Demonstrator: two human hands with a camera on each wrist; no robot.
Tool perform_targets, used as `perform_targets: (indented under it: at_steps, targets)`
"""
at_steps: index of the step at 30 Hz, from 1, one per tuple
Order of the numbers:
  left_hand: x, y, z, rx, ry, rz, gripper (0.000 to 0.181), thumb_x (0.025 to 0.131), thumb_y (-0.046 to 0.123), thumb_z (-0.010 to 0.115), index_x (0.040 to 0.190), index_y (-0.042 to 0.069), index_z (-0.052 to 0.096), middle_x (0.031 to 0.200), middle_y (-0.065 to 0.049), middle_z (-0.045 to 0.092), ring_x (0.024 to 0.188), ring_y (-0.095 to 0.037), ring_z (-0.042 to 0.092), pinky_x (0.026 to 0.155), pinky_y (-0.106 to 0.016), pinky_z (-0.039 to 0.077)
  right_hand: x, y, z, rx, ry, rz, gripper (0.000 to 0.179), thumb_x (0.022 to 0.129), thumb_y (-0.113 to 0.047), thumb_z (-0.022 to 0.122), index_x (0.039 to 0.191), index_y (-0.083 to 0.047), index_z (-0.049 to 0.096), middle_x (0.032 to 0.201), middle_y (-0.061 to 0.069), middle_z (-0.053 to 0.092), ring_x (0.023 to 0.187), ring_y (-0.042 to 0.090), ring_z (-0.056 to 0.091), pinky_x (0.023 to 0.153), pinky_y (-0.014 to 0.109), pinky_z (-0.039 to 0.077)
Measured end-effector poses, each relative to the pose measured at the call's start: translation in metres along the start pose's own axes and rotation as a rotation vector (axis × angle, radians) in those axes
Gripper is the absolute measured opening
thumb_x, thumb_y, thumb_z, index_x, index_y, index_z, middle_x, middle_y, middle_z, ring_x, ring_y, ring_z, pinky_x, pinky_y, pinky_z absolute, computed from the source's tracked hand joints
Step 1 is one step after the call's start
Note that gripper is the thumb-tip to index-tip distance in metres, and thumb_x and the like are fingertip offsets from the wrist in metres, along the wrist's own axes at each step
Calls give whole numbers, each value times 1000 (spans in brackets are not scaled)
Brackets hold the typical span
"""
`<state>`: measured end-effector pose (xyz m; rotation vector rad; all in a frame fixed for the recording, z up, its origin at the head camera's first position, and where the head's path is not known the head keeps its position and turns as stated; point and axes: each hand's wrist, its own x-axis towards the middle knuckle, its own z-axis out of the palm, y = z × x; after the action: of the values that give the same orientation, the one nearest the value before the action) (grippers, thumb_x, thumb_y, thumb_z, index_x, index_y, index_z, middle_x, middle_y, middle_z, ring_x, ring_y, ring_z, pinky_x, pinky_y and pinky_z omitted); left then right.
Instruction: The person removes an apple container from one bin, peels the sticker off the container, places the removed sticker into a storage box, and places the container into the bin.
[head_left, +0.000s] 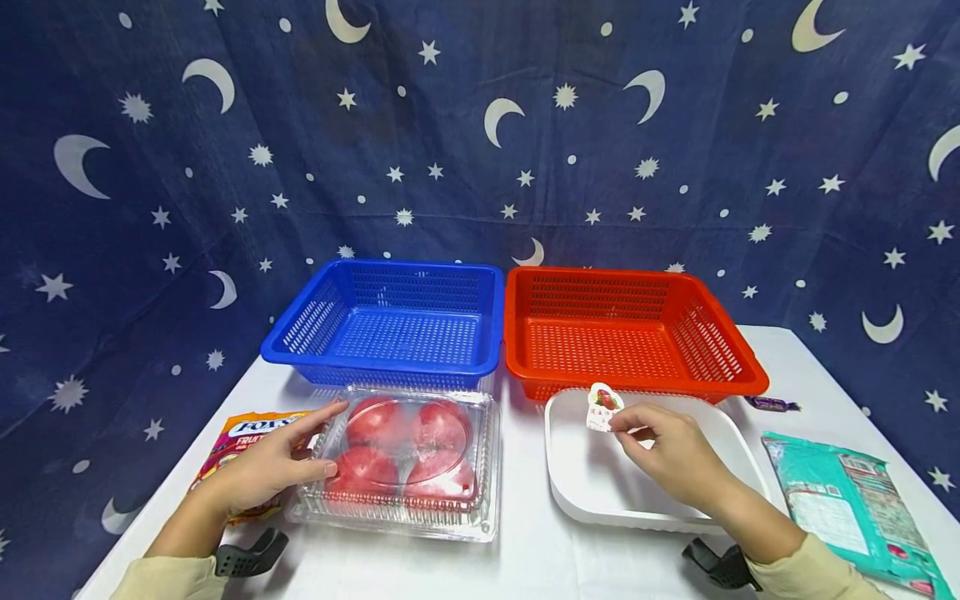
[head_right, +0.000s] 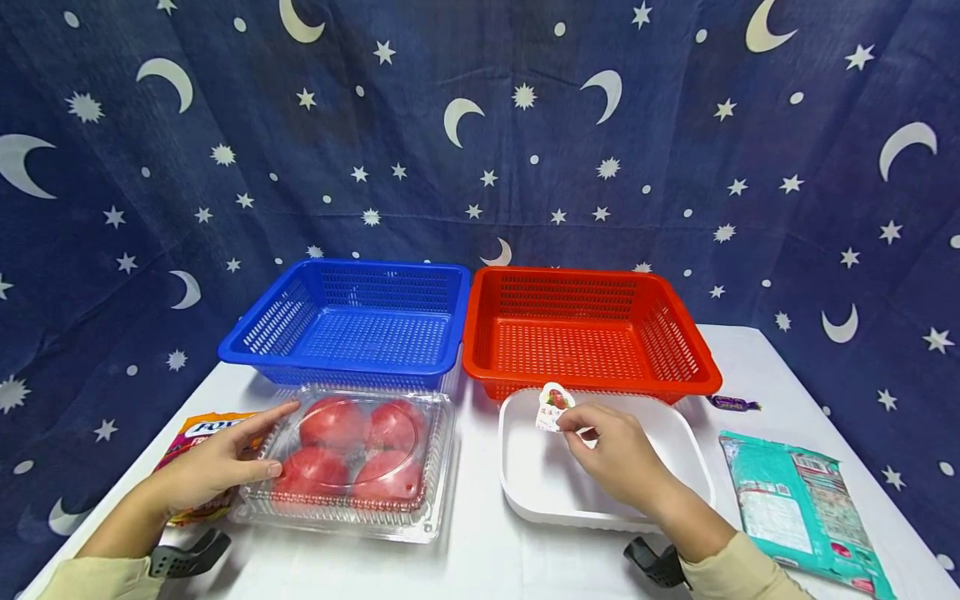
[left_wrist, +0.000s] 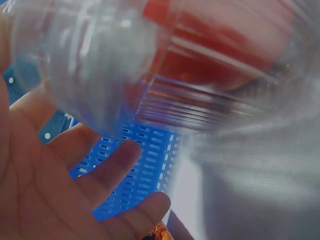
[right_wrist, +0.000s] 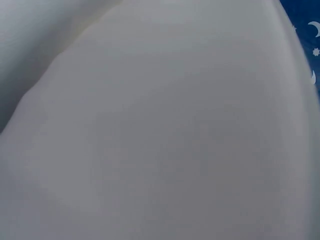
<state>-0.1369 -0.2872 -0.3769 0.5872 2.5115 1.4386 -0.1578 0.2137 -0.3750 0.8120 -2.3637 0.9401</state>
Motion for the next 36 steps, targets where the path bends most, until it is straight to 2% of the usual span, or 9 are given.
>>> perform_targets:
  at_steps: [7,13,18,20,26,30,36]
  targets:
    - [-1,0,0,-3,-6,10,76,92,12,71,155,1,31,158,-30,23,139,-59,20,104,-72,25,-2,6,1,-69,-33,8,29,73,10,77,86,-17,72,85,-13,68,76,6,61,64,27,52]
    - [-1,2,-1,-4,-8,3,75,93,13,70,156,2,30,159,-30,23,139,-59,20,104,-71,27,-3,13,3,-92,-48,28,27,74,11,75,85,-13,72,82,-13,67,73,3,59,64,27,52]
    - [-1,2,-1,4,-5,5,75,92,13,70,156,2,31,158,-30,23,139,-60,20,104,-71,25,-4,19,5,-111,-57,83,25,75,10,77,85,-13,72,82,-10,67,70,3,57,62,27,53]
    - [-1,2,-1,8,-2,5,76,92,13,71,156,2,31,158,-31,24,139,-59,20,105,-71,25,-4,20,5,-105,-95,114,23,77,8,77,85,-13,72,82,-11,67,70,4,57,63,28,53]
    - [0,2,0,6,1,2,76,92,13,71,155,1,31,157,-31,25,140,-57,21,105,-71,24,-8,24,6,-83,-277,226,19,82,2,74,85,-17,71,78,-16,63,74,2,57,68,28,53]
    - [0,1,0,3,-6,9,75,92,12,70,155,1,30,157,-31,24,140,-56,20,105,-71,25,-10,27,6,-59,-355,241,18,82,1,74,86,-16,70,78,-16,62,73,2,56,68,28,52]
    - [0,-1,0,-21,-10,3,75,93,11,70,156,0,30,157,-32,23,139,-60,18,105,-72,23,-11,26,4,-34,-423,240,18,80,-3,76,93,-14,71,83,-15,63,75,3,57,68,28,51]
